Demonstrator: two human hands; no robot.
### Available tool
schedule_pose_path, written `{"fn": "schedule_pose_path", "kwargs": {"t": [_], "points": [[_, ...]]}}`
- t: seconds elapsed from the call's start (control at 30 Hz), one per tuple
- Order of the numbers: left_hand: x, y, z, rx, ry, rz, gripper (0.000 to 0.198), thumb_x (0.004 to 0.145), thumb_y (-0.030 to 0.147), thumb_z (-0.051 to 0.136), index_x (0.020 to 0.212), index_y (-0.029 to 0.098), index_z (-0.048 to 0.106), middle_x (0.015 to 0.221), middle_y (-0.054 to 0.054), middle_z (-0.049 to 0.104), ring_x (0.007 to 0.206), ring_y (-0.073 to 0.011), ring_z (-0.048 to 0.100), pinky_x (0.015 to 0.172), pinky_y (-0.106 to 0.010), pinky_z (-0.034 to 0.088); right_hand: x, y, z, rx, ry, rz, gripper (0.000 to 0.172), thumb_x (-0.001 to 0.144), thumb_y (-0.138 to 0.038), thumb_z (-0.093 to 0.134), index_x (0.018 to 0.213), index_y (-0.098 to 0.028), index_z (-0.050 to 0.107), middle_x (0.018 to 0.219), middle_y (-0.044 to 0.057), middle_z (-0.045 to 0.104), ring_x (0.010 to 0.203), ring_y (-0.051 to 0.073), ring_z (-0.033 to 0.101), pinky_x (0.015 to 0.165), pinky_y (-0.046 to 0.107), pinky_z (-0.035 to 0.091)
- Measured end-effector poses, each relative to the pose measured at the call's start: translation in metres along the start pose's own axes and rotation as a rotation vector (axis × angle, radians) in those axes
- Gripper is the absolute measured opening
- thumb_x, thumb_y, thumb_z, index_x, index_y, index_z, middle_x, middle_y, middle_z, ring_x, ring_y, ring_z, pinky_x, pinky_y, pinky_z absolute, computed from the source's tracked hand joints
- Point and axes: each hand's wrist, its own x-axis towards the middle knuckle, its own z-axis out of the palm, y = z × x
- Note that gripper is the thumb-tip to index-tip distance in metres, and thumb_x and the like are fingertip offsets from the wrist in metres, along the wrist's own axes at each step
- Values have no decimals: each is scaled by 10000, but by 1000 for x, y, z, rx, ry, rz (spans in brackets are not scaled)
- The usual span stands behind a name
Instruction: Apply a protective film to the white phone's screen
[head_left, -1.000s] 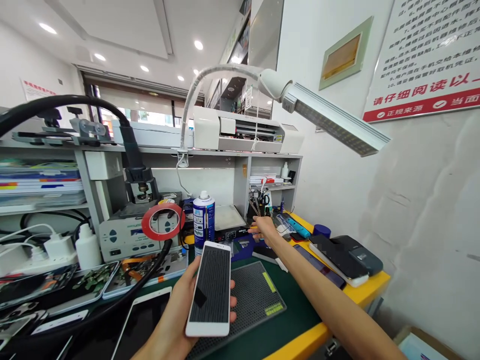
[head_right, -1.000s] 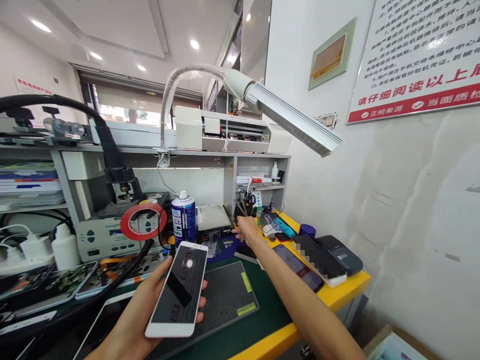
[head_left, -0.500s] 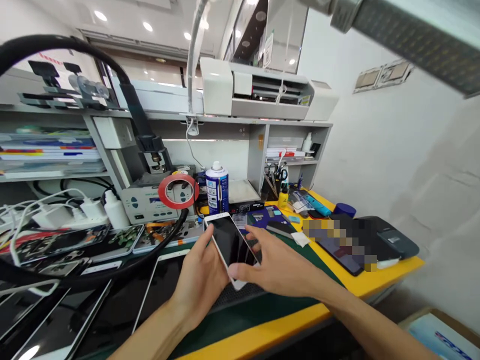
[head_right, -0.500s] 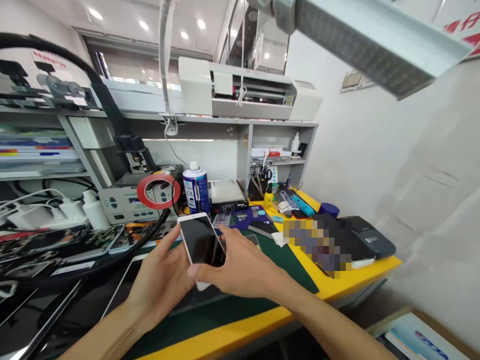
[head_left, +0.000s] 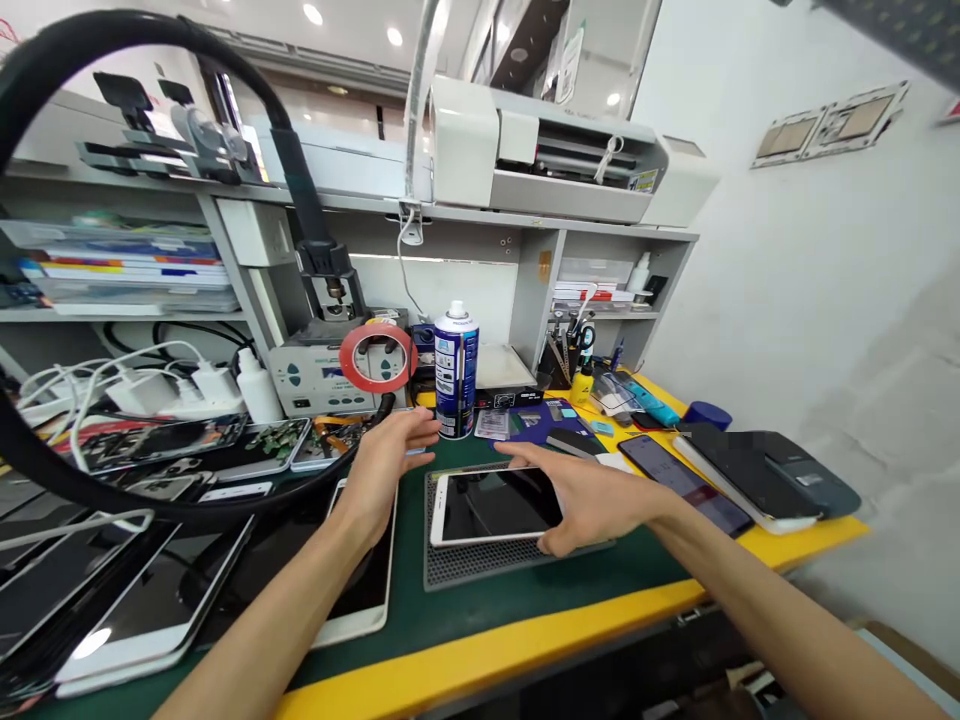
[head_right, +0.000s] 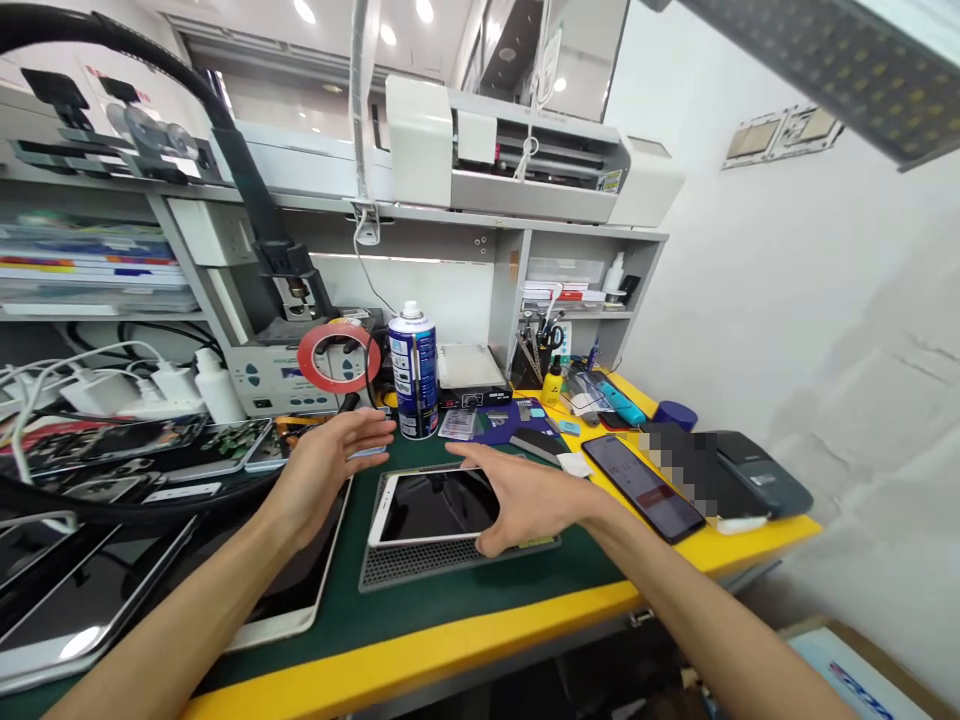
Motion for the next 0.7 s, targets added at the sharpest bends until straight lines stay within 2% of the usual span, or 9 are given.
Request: {"fn": "schedule_pose_path", "kwargs": {"t": [0.13, 0.23, 0.3, 0.4, 0.47, 0.53, 0.6, 0.63, 0.7], "points": [[-3, -6, 0, 478, -129, 164, 290, 861, 470, 603, 990, 223, 683, 1114, -77, 713, 1076, -290, 627, 889, -342, 463, 10, 5, 0, -44, -109, -14, 1075, 677, -302, 785, 1580, -265, 204, 1554, 115, 382, 1343, 317, 458, 1000, 331, 433], [-5, -8, 0, 744, -194, 259, 310, 884, 479, 558, 1035, 237, 678, 1033, -62, 730, 850, -271, 663, 717, -317, 452, 16, 5, 0, -132, -153, -52, 1056, 684, -359, 792, 1574, -237, 237, 1566, 124, 365, 1378, 339, 407, 1050, 372, 395], [-6, -9, -1, 839, -205, 305, 326, 892, 490, 528, 1054, 248, 673, 987, -54, 733, 663, -244, 633, 613, -314, 413, 17, 4, 0, -217, -154, -64, 1008, 702, -425, 783, 1559, -221, 293, 1547, 128, 400, 1379, 359, 392, 1053, 412, 392], [-5, -8, -2, 852, -183, 348, 324, 866, 496, 547, 1039, 261, 688, 997, -60, 731, 716, -268, 650, 619, -306, 419, 11, -1, 1, -273, -134, -66, 874, 763, -425, 736, 1530, -224, 369, 1493, 119, 482, 1335, 346, 447, 998, 400, 435], [-5, -6, -2, 877, -186, 356, 339, 865, 494, 535, 1045, 254, 692, 1018, -72, 730, 803, -296, 665, 664, -312, 440, 3, -3, -4, -280, -74, -82, 788, 780, -376, 728, 1494, -211, 438, 1474, 114, 508, 1323, 323, 471, 1019, 379, 420], [-5, -3, -3, 931, -200, 369, 373, 878, 487, 500, 1078, 236, 688, 1031, -87, 729, 852, -315, 669, 702, -326, 450, -9, 0, -17, -283, 81, -25, 658, 797, -376, 721, 1411, -210, 552, 1434, 93, 553, 1293, 304, 509, 1028, 359, 410], [-5, -1, -5, 963, -227, 378, 382, 878, 478, 491, 1088, 230, 693, 1040, -93, 731, 889, -324, 669, 727, -331, 454, -22, 9, -34, -277, 314, 166, 439, 842, -411, 674, 1244, -236, 689, 1308, 60, 653, 1166, 286, 603, 929, 331, 464], [-5, 0, -6, 966, -248, 378, 374, 871, 473, 501, 1079, 235, 700, 1034, -90, 734, 904, -327, 666, 735, -330, 455, -28, 17, -43, -296, 376, 232, 343, 863, -402, 645, 1132, -211, 740, 1218, 79, 697, 1079, 290, 639, 868, 333, 479], [-6, 1, -8, 960, -294, 365, 349, 851, 465, 532, 1053, 252, 720, 991, -80, 742, 908, -326, 661, 734, -325, 457, -38, 35, -57, -328, 419, 331, 224, 831, -353, 675, 886, -160, 776, 1006, 120, 748, 900, 294, 672, 763, 335, 481]]}}
